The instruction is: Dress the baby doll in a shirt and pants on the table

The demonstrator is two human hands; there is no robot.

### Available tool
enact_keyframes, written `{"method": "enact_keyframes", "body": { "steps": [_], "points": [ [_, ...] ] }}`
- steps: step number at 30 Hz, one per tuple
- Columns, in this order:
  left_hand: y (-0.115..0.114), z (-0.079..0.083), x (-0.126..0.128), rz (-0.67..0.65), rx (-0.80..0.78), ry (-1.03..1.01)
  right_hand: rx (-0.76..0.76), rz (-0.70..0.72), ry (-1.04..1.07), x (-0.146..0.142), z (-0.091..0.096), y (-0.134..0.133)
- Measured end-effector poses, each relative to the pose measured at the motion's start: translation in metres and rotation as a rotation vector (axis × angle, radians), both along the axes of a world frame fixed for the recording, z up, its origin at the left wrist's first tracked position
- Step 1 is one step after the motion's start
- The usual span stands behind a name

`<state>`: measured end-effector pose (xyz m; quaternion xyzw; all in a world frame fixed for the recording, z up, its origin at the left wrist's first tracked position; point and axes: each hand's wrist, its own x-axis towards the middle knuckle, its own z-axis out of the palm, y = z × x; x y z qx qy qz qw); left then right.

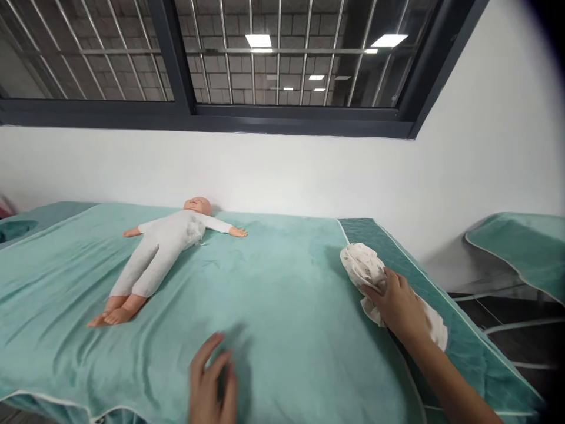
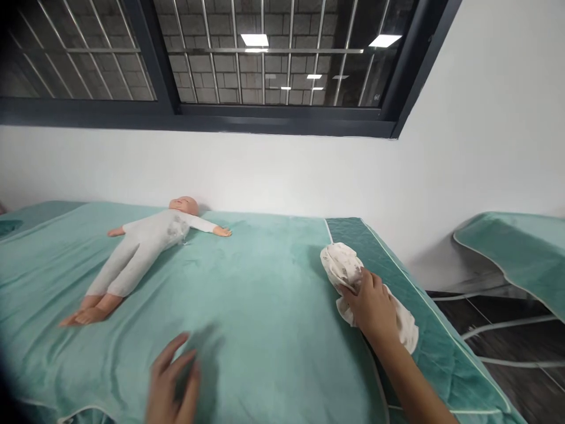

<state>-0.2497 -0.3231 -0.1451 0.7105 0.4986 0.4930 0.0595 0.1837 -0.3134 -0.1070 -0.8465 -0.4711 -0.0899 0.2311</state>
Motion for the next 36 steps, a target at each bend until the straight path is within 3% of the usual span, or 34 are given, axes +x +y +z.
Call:
{"method": "enact_keyframes", "body": {
  "steps": [2, 5, 8, 10, 12, 14, 16, 18, 22, 24, 27, 30, 36],
  "points": [
    [0.038, 0.015, 0.044, -0.213, -0.193, -0.093, -0.001, -0.016, 0.138, 0.003, 0.0, 0.011],
    [0.091, 0.038, 0.104, -0.509, -0.504, -0.23, 0.055, 0.09, 0.284, -0.01, 0.009, 0.027],
    [0.124, 0.05, 0.145, -0.778, -0.733, -0.496, 0.189, 0.295, 0.243, -0.057, 0.029, 0.042],
    [0.134, 0.053, 0.156, -0.891, -0.836, -0.752, 0.252, 0.462, 0.169, -0.104, 0.043, 0.051],
    [0.138, 0.054, 0.156, -0.869, -0.839, -1.01, 0.207, 0.685, 0.158, -0.15, 0.052, 0.059],
    [0.139, 0.054, 0.15, -0.749, -0.782, -1.21, 0.109, 0.792, 0.24, -0.184, 0.056, 0.064],
    [0.142, 0.053, 0.144, -0.628, -0.715, -1.325, 0.027, 0.834, 0.378, -0.198, 0.057, 0.066],
    [0.144, 0.051, 0.142, -0.535, -0.641, -1.34, 0.004, 0.839, 0.517, -0.194, 0.057, 0.067],
    [0.147, 0.042, 0.145, -0.442, -0.537, -1.159, 0.205, 0.761, 0.571, -0.17, 0.062, 0.08],
    [0.145, 0.041, 0.143, -0.398, -0.498, -1.035, 0.244, 0.79, 0.585, -0.165, 0.063, 0.092],
    [0.14, 0.045, 0.137, -0.46, -0.526, -0.959, 0.23, 0.837, 0.637, -0.169, 0.055, 0.113],
    [0.138, 0.051, 0.133, -0.567, -0.603, -1.014, 0.275, 0.769, 0.691, -0.172, 0.038, 0.13],
    [0.144, 0.047, 0.137, -0.558, -0.656, -1.244, 0.315, 0.73, 0.971, -0.163, 0.017, 0.139]
  ]
}}
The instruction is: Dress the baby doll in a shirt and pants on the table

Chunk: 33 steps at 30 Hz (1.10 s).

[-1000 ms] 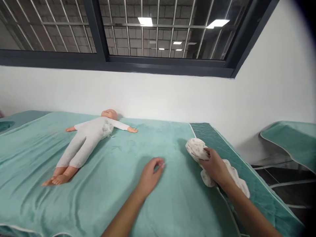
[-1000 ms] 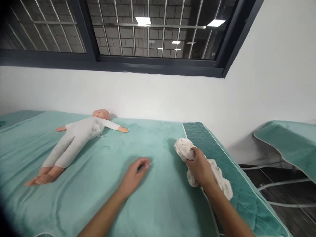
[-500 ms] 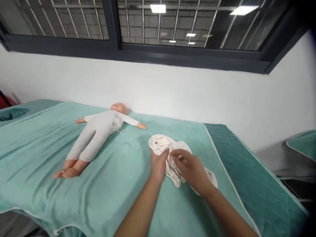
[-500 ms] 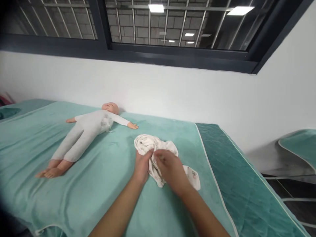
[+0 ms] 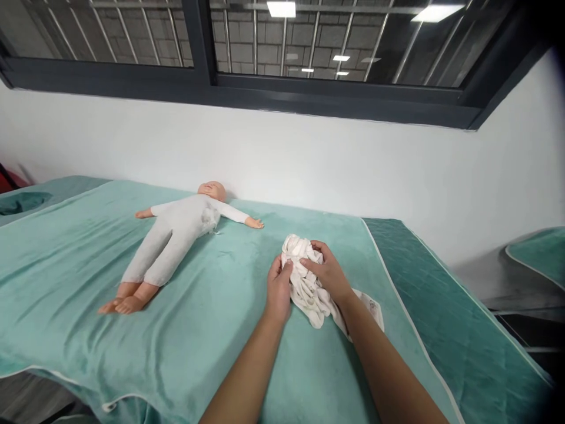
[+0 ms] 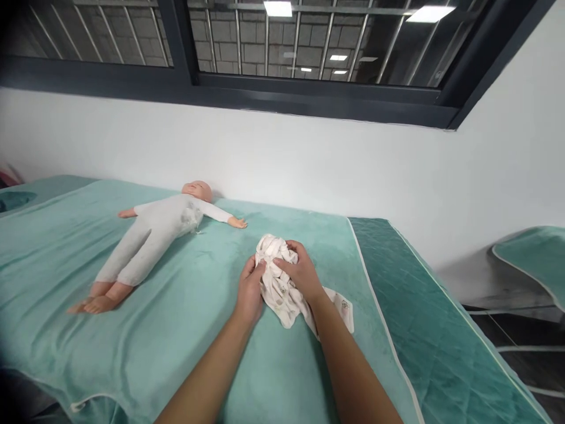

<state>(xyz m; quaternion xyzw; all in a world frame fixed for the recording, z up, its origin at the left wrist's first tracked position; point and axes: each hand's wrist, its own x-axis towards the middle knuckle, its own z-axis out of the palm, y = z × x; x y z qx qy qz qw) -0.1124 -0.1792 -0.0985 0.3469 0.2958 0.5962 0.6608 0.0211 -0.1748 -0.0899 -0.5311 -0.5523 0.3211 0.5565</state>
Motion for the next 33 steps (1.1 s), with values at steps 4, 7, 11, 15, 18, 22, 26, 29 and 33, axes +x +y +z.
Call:
{"method": "enact_keyframes", "body": {
  "steps": [4, 7, 11, 15, 18, 22, 26, 29, 33],
  "points": [
    [0.003, -0.005, 0.002, 0.136, 0.021, 0.199, 0.073, -0.137, -0.057, -0.002, -0.001, -0.007],
    [0.0, -0.004, 0.003, 0.288, 0.101, 0.392, 0.181, -0.236, -0.124, -0.002, -0.001, -0.011],
    [-0.006, -0.001, 0.007, 0.373, 0.307, 0.594, 0.27, -0.298, -0.145, 0.0, 0.0, -0.013],
    [-0.008, 0.0, 0.009, 0.366, 0.42, 0.704, 0.322, -0.273, -0.255, 0.0, 0.005, -0.021],
    [-0.005, -0.001, 0.006, 0.369, 0.311, 0.631, 0.361, -0.293, -0.251, 0.007, 0.008, -0.027],
    [-0.002, 0.0, 0.001, 0.316, 0.142, 0.439, 0.305, -0.51, 0.215, 0.028, 0.007, -0.027],
    [-0.003, 0.001, 0.0, 0.214, 0.072, 0.437, 0.154, -0.275, 0.619, 0.036, 0.003, -0.027],
    [-0.005, 0.0, -0.001, 0.097, 0.14, 0.556, 0.087, -0.018, 0.427, 0.024, 0.002, -0.031],
    [0.0, 0.002, 0.005, 0.011, 0.144, 0.52, -0.025, 0.049, 0.085, 0.007, 0.003, -0.035]
  ]
}}
